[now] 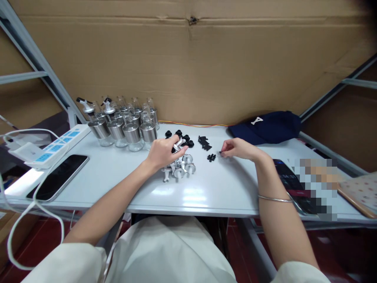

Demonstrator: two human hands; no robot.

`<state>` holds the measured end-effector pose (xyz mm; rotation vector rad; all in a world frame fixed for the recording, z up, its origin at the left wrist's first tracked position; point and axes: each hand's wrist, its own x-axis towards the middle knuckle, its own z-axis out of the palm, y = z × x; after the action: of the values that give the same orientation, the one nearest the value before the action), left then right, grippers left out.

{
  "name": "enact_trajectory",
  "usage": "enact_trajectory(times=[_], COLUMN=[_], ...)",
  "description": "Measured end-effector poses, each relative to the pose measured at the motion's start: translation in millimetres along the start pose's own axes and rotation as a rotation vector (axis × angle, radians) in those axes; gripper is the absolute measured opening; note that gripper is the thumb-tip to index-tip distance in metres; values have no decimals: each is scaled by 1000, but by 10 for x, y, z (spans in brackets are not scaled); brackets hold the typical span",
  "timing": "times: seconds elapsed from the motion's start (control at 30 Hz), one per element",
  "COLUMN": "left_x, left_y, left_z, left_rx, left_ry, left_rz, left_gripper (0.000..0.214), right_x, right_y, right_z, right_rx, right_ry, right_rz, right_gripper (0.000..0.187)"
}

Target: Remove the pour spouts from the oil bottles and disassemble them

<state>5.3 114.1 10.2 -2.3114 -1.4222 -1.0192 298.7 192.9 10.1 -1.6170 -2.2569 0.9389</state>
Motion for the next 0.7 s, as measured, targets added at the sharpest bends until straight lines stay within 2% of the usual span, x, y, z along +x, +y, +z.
enact_trajectory(times=[0.13,0.27,0.57,0.7], left_x=[2,6,6,7], left_y=[0,-1,-10,-8], left_z=[-5,-6,-2,-4], left_rx=[-7,1,25,27], left_ry=[4,-4,1,2], left_rz=[1,-10,-11,-9], left_gripper=[31,30,31,31], right_x=[45,98,96,93], right_y=[-58,-97,-145,-154], right_z=[67,160,208,199], right_rx=[-115,-221,-163,-105], right_ry=[120,148,5,-39], right_rz=[-43,-62,-113,-111], right_gripper=[8,9,27,29])
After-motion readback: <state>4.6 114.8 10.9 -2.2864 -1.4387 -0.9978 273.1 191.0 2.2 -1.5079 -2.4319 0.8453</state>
